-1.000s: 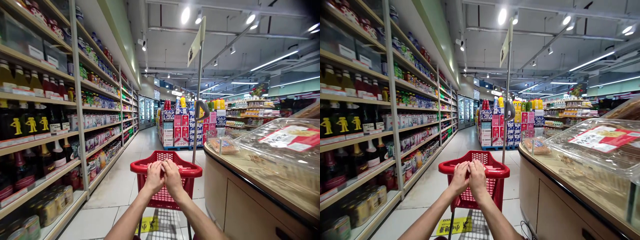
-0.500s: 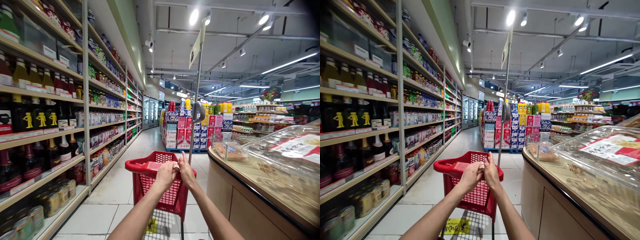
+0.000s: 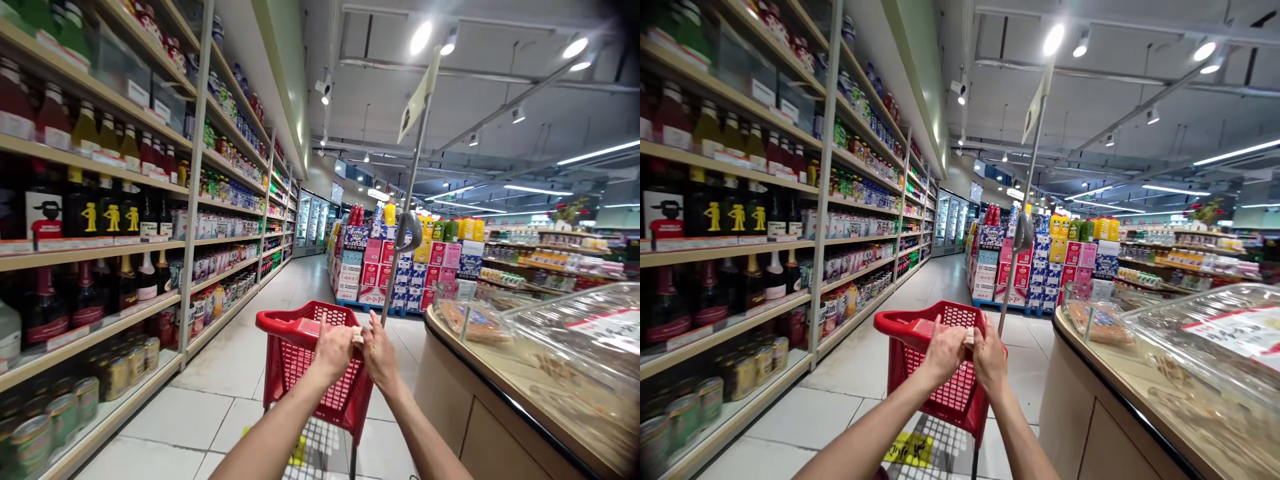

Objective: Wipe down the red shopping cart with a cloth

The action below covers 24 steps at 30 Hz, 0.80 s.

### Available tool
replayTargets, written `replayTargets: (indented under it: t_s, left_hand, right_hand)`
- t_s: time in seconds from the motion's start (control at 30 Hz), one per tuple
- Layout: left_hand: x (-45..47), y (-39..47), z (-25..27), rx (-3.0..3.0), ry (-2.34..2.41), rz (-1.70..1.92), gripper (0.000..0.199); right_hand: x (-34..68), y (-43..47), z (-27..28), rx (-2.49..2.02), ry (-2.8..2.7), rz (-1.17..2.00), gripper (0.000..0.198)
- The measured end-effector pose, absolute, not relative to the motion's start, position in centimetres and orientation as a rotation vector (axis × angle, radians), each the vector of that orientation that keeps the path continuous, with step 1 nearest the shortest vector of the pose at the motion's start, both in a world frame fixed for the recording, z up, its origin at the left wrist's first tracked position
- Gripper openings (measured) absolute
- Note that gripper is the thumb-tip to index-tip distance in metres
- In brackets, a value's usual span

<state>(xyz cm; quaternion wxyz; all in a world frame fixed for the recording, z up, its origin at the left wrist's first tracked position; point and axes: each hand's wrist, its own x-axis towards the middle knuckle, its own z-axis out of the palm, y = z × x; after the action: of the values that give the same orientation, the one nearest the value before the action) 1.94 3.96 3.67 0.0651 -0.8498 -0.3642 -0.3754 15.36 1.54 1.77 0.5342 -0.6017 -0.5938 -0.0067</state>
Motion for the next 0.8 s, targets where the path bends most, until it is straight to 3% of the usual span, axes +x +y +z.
replayTargets:
  t_s: [0.17,0.37,0.57,0.8]
  left_hand:
    - [-3.0,5.6,5.0,-2.277,-1.603,-1.202,0.028]
    - [0.9,4.2,3.5,-2.575,-1.091,-1.082,0.028]
    - [-5.5,5.7,4.6,-2.363,-1.522,-1.207,0.039]
    - [0.7,3.0,3.1,-2.531,-1.233,-1.249,0.028]
  right_hand:
    - [16.5,1.5,-1.0,-1.472,-1.492,-0.119,0.053]
    - [15.6,1.5,-2.5,-1.430,-1.521,-0.195,0.050]
    - [15.6,1.3,-2.4,-1.409,-1.505,-0.210,0.049]
    - [16.0,1.1,-3.0,-1.425,-1.514,-0.245,0.051]
